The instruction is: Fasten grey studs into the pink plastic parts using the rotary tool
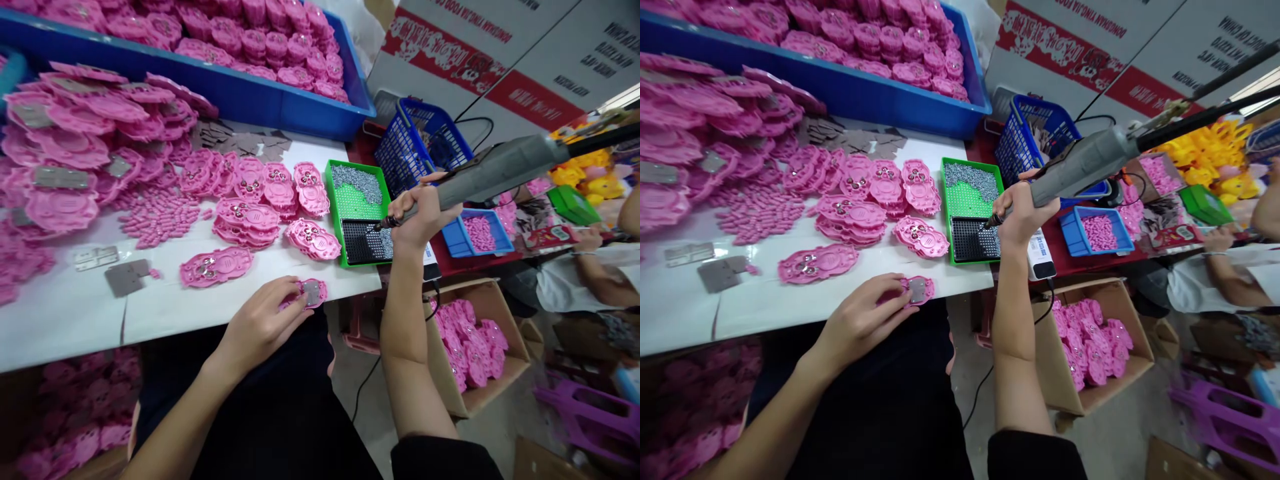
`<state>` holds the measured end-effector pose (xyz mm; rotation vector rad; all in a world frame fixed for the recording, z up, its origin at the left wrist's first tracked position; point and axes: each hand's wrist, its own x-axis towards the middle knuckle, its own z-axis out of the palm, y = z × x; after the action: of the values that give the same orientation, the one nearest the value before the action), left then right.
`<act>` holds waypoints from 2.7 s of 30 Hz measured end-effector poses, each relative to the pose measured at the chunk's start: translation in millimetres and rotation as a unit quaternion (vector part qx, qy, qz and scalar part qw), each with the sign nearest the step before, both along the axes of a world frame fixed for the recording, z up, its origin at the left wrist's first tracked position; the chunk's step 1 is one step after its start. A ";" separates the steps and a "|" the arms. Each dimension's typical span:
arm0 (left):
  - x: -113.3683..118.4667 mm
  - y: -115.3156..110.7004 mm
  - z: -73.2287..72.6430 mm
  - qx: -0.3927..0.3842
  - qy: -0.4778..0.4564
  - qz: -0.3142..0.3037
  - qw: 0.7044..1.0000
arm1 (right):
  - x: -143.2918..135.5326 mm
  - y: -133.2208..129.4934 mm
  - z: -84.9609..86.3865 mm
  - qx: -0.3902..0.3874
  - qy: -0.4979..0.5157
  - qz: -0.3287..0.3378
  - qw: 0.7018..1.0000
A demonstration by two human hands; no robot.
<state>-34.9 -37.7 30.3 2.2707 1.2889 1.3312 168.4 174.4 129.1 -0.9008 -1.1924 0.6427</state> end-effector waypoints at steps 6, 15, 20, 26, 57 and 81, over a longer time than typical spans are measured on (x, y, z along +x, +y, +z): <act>2.5 1.8 2.2 0.019 0.015 0.015 1.000 | -3.1 -1.9 1.9 -0.009 -0.001 0.004 1.000; 9.8 2.2 4.6 -0.007 0.005 0.080 0.997 | -4.2 -4.9 5.6 0.019 0.032 0.016 0.999; 14.5 15.1 22.1 -0.001 -0.046 0.091 0.995 | -4.6 -20.3 23.4 0.040 0.015 0.005 0.999; 46.1 63.4 45.8 0.005 -0.090 0.074 0.993 | -19.7 -63.2 49.8 0.052 0.029 0.065 0.996; 10.6 8.8 29.6 -0.109 0.058 0.157 0.980 | -53.9 -122.2 24.2 0.017 0.065 0.283 0.957; 6.5 9.0 19.7 -0.033 0.097 0.128 0.987 | -60.9 -112.0 -1.2 -0.067 0.012 0.324 0.943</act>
<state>-28.4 -28.6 50.0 2.2963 1.7110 1.1417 107.4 62.4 127.9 -0.5950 -1.4433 1.2730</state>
